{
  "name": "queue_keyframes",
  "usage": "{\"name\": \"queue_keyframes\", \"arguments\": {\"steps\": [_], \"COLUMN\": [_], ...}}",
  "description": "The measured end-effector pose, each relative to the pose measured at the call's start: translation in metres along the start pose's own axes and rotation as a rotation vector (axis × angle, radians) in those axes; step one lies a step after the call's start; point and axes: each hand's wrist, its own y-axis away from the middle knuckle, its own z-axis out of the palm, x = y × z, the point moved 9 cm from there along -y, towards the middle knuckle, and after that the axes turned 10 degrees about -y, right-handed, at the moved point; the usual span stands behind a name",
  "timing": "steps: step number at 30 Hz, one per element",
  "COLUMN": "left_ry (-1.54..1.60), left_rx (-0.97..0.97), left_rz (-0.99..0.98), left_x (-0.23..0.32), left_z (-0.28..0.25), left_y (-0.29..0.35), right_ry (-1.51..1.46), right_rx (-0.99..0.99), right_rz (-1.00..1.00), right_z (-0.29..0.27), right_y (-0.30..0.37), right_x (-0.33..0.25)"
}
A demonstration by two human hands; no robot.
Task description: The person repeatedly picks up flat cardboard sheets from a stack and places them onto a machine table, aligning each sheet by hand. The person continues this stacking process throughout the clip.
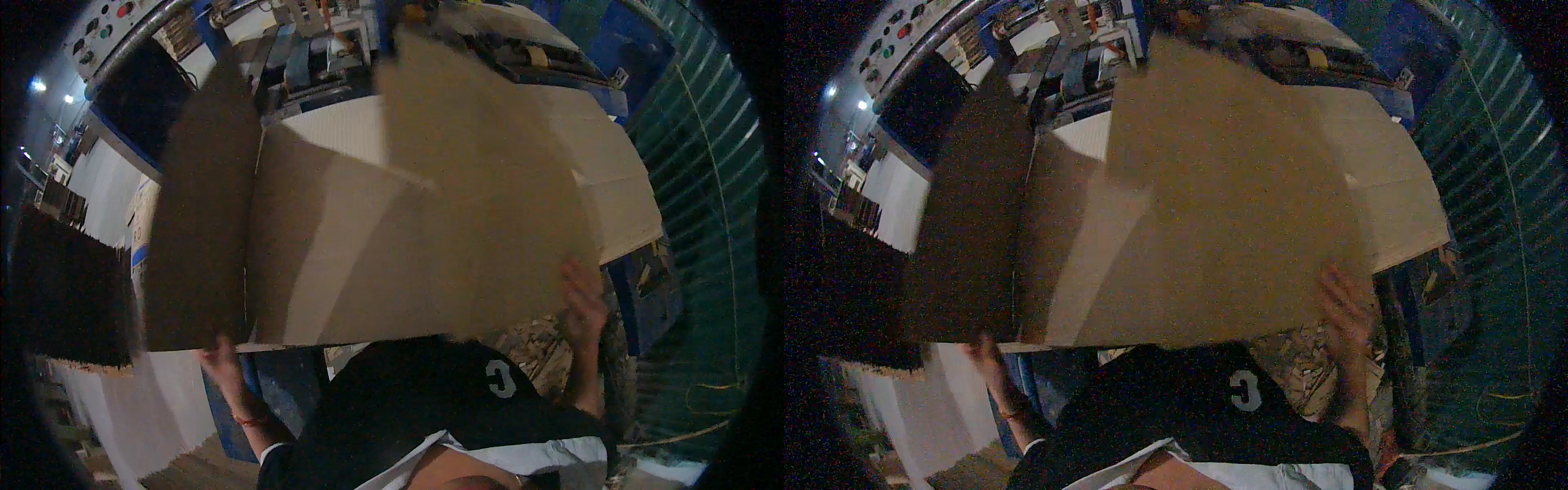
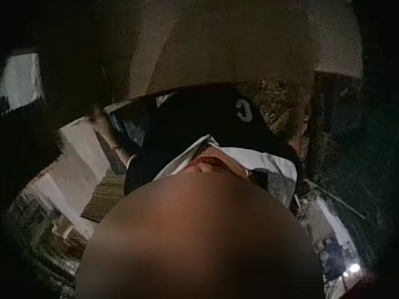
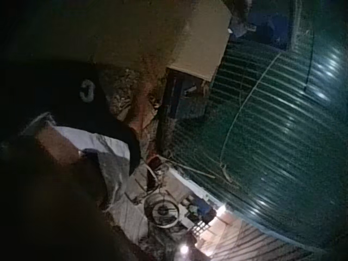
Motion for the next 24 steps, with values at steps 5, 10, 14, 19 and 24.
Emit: {"name": "queue_keyframes", "arguments": {"steps": [5, 10, 14, 19, 24], "left_ry": [-0.710, -0.835, -0.878, -0.793, -0.639], "left_rx": [-0.695, -0.857, -0.816, -0.707, -0.629], "left_rz": [0.631, 0.751, 0.831, 0.821, 0.815], "left_x": [0.085, 0.100, 0.088, 0.090, 0.091], "left_z": [0.138, 0.167, 0.173, 0.189, 0.225], "left_y": [0.040, 0.048, 0.038, 0.001, -0.039], "right_ry": [0.105, 0.102, 0.056, 0.075, 0.199], "right_rx": [-0.363, -0.396, -0.474, -0.657, -0.640], "right_rz": [-0.150, -0.231, -0.216, -0.125, -0.174], "right_z": [0.055, 0.059, 0.073, 0.099, 0.118], "right_y": [-0.004, -0.017, -0.035, -0.083, -0.138], "right_x": [-0.001, 0.004, 0.023, 0.068, 0.094]}}
